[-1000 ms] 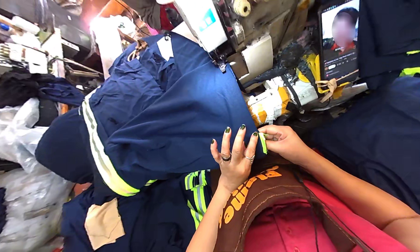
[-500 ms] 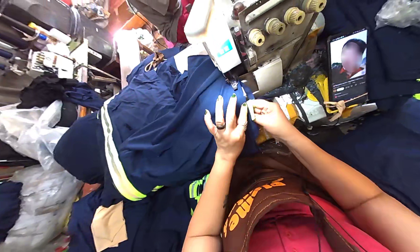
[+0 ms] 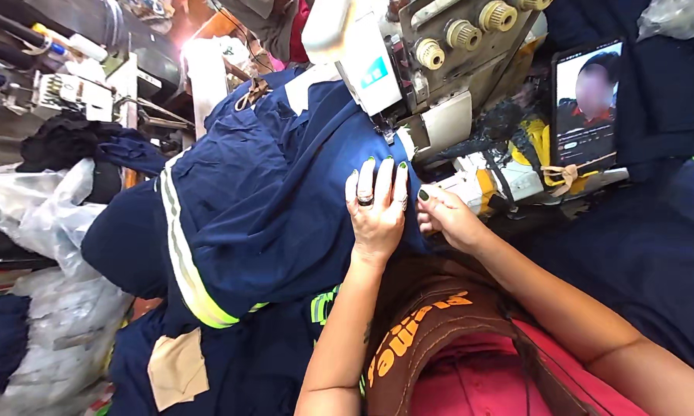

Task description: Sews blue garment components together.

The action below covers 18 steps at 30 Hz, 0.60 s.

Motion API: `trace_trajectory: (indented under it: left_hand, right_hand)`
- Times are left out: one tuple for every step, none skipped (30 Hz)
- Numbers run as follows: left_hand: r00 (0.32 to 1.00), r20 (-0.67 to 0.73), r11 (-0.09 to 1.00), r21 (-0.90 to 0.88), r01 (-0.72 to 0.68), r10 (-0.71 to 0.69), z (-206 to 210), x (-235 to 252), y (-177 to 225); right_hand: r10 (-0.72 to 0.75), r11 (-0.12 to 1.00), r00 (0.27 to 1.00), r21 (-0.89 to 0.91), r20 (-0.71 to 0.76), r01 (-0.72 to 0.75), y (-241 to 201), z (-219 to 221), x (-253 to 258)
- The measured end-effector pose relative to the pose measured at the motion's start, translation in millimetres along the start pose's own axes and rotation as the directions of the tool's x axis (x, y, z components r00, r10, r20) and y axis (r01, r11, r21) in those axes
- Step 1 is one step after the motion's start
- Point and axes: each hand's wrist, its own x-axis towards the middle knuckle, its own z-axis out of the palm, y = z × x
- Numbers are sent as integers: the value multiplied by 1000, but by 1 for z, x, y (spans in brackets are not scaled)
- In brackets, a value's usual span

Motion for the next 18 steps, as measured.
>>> trace_trajectory:
  left_hand:
    - [1000,19,1000,-8,-12,12,0,-1,1]
    - [999,40,1000,-20,-19,20,0,-1,2]
    - [999,48,999,-40,-15,17,0,0,2]
    - [999,42,998,-63,3,0,-1,2,2]
    - [999,36,995,-94,27,-24,-3,5,2]
    - [998,27,990,-129,51,-48,-5,8,2]
    - [997,25,985,-158,74,-71,-6,10,1]
    - [996,29,979,-183,94,-90,-7,11,0]
    - [995,28,972,-210,104,-101,-8,12,-1]
    - [994,24,968,-228,109,-106,-8,13,-2]
    - [994,19,964,-241,110,-108,-9,14,-3]
    - [994,18,961,-254,113,-112,-10,14,-3]
    - [992,22,955,-270,123,-122,-11,15,-3]
    - [990,27,947,-289,140,-138,-12,16,-3]
    - [988,31,941,-301,154,-152,-13,17,-3]
    - [986,37,937,-308,165,-162,-14,17,-3]
    - [985,46,933,-315,175,-169,-14,18,-3]
    - [984,56,934,-308,179,-171,-14,19,-3]
  right_hand:
    - [-24,999,1000,-34,-8,24,1,1,-2]
    - [-70,996,997,-63,-33,68,3,2,-3]
    - [-124,989,990,-91,-59,119,4,3,-2]
    - [-176,980,980,-112,-92,166,4,4,1]
    - [-216,972,969,-121,-121,202,3,3,3]
    - [-246,966,960,-120,-136,231,1,3,6]
    - [-267,961,954,-116,-136,252,0,2,8]
    - [-286,955,950,-118,-127,272,-1,2,9]
    - [-305,949,945,-115,-118,292,0,3,11]
    - [-321,944,942,-113,-99,310,2,4,12]
    - [-333,940,940,-106,-68,325,5,5,12]
    - [-338,938,940,-97,-38,333,8,6,12]
    - [-326,942,945,-94,-30,322,11,7,10]
    - [-303,950,952,-92,-46,298,13,8,8]
    - [-285,956,956,-91,-75,278,14,10,5]
    - [-277,959,954,-88,-111,269,15,11,3]
    - [-265,963,953,-85,-145,255,14,11,1]
    - [-250,968,952,-74,-175,240,12,11,2]
